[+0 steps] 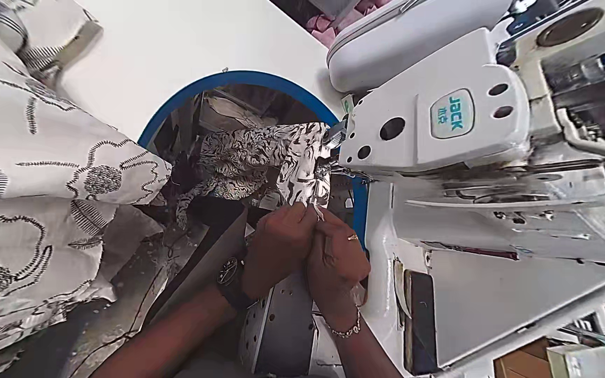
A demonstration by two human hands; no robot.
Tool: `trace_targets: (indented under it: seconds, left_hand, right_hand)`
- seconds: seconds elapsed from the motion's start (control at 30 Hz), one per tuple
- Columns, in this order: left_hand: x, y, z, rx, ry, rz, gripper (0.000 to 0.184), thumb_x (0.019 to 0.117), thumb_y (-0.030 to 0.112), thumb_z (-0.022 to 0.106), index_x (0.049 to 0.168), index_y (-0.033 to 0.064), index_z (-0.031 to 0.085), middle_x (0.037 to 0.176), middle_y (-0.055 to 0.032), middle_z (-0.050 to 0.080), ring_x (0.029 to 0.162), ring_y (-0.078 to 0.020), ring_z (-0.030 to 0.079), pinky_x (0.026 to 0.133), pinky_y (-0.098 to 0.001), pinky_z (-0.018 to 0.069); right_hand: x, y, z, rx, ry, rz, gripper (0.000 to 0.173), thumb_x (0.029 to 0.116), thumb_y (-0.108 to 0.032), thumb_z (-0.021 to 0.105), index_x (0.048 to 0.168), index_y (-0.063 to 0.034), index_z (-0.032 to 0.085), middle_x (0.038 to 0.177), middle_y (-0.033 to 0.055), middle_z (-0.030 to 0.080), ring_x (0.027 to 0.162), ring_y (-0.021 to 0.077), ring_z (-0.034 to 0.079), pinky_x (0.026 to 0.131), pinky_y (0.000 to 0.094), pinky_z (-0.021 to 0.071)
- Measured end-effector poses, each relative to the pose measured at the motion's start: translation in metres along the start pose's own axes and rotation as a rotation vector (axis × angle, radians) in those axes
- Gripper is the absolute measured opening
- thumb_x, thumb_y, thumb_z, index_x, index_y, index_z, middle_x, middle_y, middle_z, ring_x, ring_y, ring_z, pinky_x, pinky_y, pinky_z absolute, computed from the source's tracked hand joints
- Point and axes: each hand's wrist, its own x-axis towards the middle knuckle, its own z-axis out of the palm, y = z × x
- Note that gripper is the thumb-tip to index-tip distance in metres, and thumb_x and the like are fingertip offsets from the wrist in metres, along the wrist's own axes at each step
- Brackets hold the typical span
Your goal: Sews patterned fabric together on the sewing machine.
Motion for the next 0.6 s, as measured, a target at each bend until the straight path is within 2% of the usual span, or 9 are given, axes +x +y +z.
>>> trace_targets:
  seconds: [0.13, 0.27, 0.37, 0.43, 0.5, 0.53, 0.57, 0.6]
  left_hand:
    - [0.007, -0.004, 0.008, -0.009, -0.022, -0.012, 0.017, 0.0921, 0.012, 0.062, 0.086, 0.0064, 0.077, 0.086, -0.0112, 0.07, 0.075, -0.0234, 0.069, 0.061, -0.0312, 0.056]
    - [0.004, -0.005, 0.007, -0.013, -0.007, -0.012, 0.018, 0.0937, 0.013, 0.062, 0.088, 0.0073, 0.078, 0.098, -0.0131, 0.075, 0.085, -0.0244, 0.072, 0.071, -0.0297, 0.0583]
    - [0.001, -0.004, 0.006, -0.042, 0.029, -0.034, 0.018, 0.0932, 0.011, 0.062, 0.094, 0.0067, 0.08, 0.106, -0.0139, 0.076, 0.089, -0.0243, 0.073, 0.077, -0.0288, 0.0584]
    - [0.004, 0.002, -0.005, -0.119, 0.073, -0.082, 0.023, 0.095, 0.007, 0.058, 0.105, 0.0021, 0.078, 0.109, -0.0158, 0.075, 0.093, -0.0244, 0.073, 0.082, -0.0303, 0.0591]
    - [0.024, 0.003, -0.022, -0.267, 0.056, -0.241, 0.035, 0.0996, 0.01, 0.048, 0.123, -0.0045, 0.069, 0.12, -0.0173, 0.073, 0.106, -0.0236, 0.072, 0.09, -0.0374, 0.0589]
    - [0.04, -0.007, -0.026, -0.384, -0.042, -0.373, 0.041, 0.105, 0.017, 0.042, 0.134, -0.0042, 0.062, 0.126, -0.016, 0.071, 0.113, -0.0217, 0.07, 0.095, -0.0411, 0.057]
    - [0.055, -0.023, -0.021, -0.549, -0.188, -0.54, 0.046, 0.11, 0.025, 0.035, 0.14, -0.0016, 0.057, 0.127, -0.0143, 0.07, 0.113, -0.0195, 0.069, 0.097, -0.0425, 0.0549]
    - [0.071, -0.042, -0.004, -0.743, -0.339, -0.729, 0.05, 0.1126, 0.036, 0.03, 0.137, 0.0016, 0.058, 0.122, -0.0119, 0.07, 0.108, -0.0168, 0.068, 0.097, -0.0398, 0.0539]
  right_hand:
    - [0.001, 0.002, 0.005, 0.089, -0.044, 0.102, 0.02, 0.0961, -0.005, 0.052, 0.092, 0.0026, 0.07, 0.11, 0.0206, 0.076, 0.108, 0.0199, 0.073, 0.09, 0.0241, 0.056]
    - [0.0, 0.004, 0.008, 0.232, -0.056, 0.179, 0.02, 0.0898, -0.002, 0.049, 0.103, 0.0062, 0.061, 0.121, 0.0239, 0.07, 0.116, 0.0163, 0.069, 0.093, 0.0229, 0.055]
    - [-0.003, 0.002, 0.009, 0.287, -0.049, 0.187, 0.021, 0.0873, -0.002, 0.051, 0.106, 0.0072, 0.055, 0.125, 0.0267, 0.067, 0.122, 0.0172, 0.066, 0.099, 0.0242, 0.0523]
    - [-0.004, 0.0, 0.009, 0.279, -0.051, 0.177, 0.021, 0.09, -0.006, 0.051, 0.107, 0.0066, 0.054, 0.127, 0.0266, 0.066, 0.124, 0.0164, 0.064, 0.101, 0.0239, 0.0505]
    - [-0.003, 0.0, 0.01, 0.22, -0.066, 0.148, 0.019, 0.0923, -0.009, 0.051, 0.105, 0.0053, 0.055, 0.127, 0.0259, 0.066, 0.123, 0.0174, 0.064, 0.099, 0.0245, 0.0507]
    - [-0.002, -0.001, 0.011, 0.177, -0.072, 0.136, 0.019, 0.0905, -0.008, 0.051, 0.103, 0.0049, 0.057, 0.127, 0.0256, 0.067, 0.121, 0.0195, 0.065, 0.098, 0.026, 0.0515]
    - [-0.003, -0.004, 0.01, 0.137, -0.09, 0.127, 0.019, 0.0888, -0.007, 0.051, 0.101, 0.0048, 0.059, 0.126, 0.0256, 0.067, 0.12, 0.0227, 0.066, 0.098, 0.0287, 0.0521]
    - [-0.002, -0.007, 0.009, 0.106, -0.102, 0.11, 0.019, 0.0865, -0.006, 0.051, 0.098, 0.005, 0.062, 0.125, 0.0253, 0.068, 0.119, 0.0258, 0.067, 0.098, 0.0316, 0.0529]
